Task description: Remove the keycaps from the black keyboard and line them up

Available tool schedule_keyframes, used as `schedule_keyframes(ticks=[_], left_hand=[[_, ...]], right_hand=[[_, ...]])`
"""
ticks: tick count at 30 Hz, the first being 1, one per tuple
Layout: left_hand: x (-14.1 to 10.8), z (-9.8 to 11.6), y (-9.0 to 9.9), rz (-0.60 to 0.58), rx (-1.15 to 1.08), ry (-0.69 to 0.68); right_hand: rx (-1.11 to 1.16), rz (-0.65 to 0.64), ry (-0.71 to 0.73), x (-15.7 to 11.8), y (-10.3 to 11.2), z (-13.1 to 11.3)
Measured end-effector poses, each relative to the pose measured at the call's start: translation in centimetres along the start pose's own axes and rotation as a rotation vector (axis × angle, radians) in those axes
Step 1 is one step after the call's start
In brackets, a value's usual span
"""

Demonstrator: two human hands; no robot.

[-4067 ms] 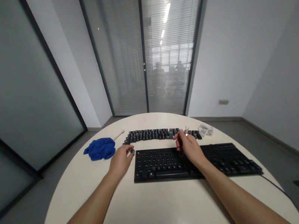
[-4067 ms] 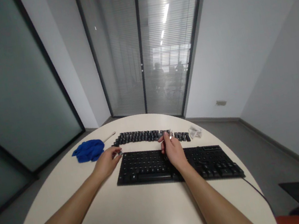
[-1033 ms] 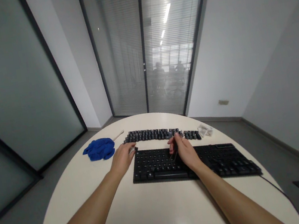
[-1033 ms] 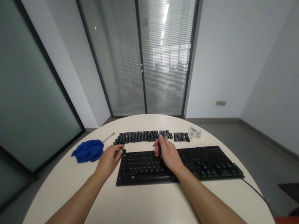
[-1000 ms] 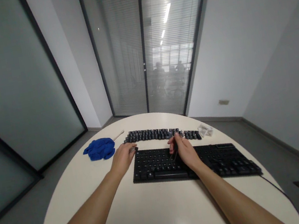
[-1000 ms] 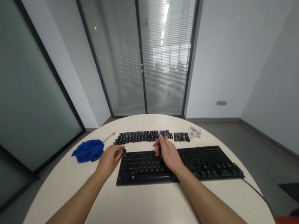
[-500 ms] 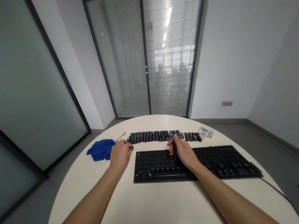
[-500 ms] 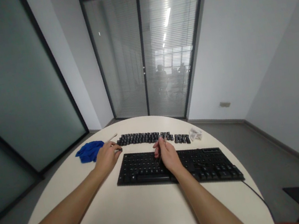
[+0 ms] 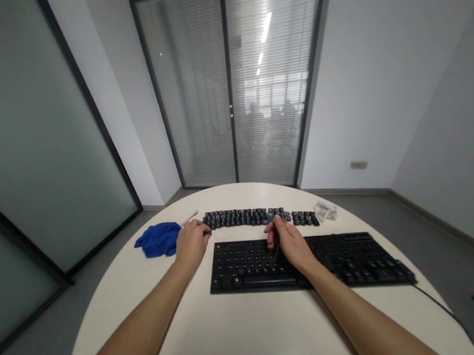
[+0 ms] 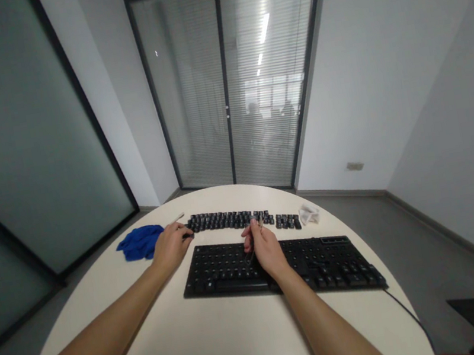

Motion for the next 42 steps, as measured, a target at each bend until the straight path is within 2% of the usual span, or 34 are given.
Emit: schedule_keyframes(ticks=[9,16,19,22,23,26,29,32,36,39,42], left_hand=[[0.0,-0.1,0.0,0.001,0.003,0.024],[-0.5,0.6,0.9,0.036,-0.043,0.081],[-1.1,1.9,1.5,0.048,-0.066,0.145],[-2.4,4.5,2.3,0.009,-0.120,0.156],[-3.0,5.5,2.7,-0.019,-0.204,0.152],[-4.9,8.2,3.9,-0.083,-0.457,0.027],[-6.2,9.2,4.9,-0.158,-0.584,-0.131],[-6.3,8.6,5.5,-0.196,-0.641,-0.254],[-5.7,7.0,5.7,-0.256,-0.728,-0.347],[-5.3,6.3,5.6,-0.261,-0.787,-0.362],[-5.1,6.0,5.4,-0.219,-0.812,-0.326]], right_hand=[[-0.001,0.004,-0.004,-0.1,0.0,-0.2],[-0.013,0.001,-0.007,-0.1,0.0,-0.6],[-0.025,0.007,0.012,-0.1,0.1,-0.7],[-0.087,0.021,0.054,-0.1,0.2,-0.7],[-0.116,0.028,0.059,-0.1,0.3,-0.6],[-0.190,0.055,0.047,-0.2,0.5,-0.2],[-0.221,0.068,0.045,-0.4,0.6,0.1],[-0.231,0.067,0.045,-0.4,0.5,0.1],[-0.255,0.070,0.059,-0.4,0.2,-0.2],[-0.296,0.066,0.063,-0.3,0.0,-0.2],[-0.304,0.060,0.063,-0.2,0.0,-0.2]])
Point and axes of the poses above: each hand's wrist, its own x-axis towards the middle knuckle, its own y-axis out of the back of the hand, z = x × y, the point moved 1 cm from there along x, towards the middle knuckle, and after that the axes turned 14 degrees about z, right-handed, at the moved point
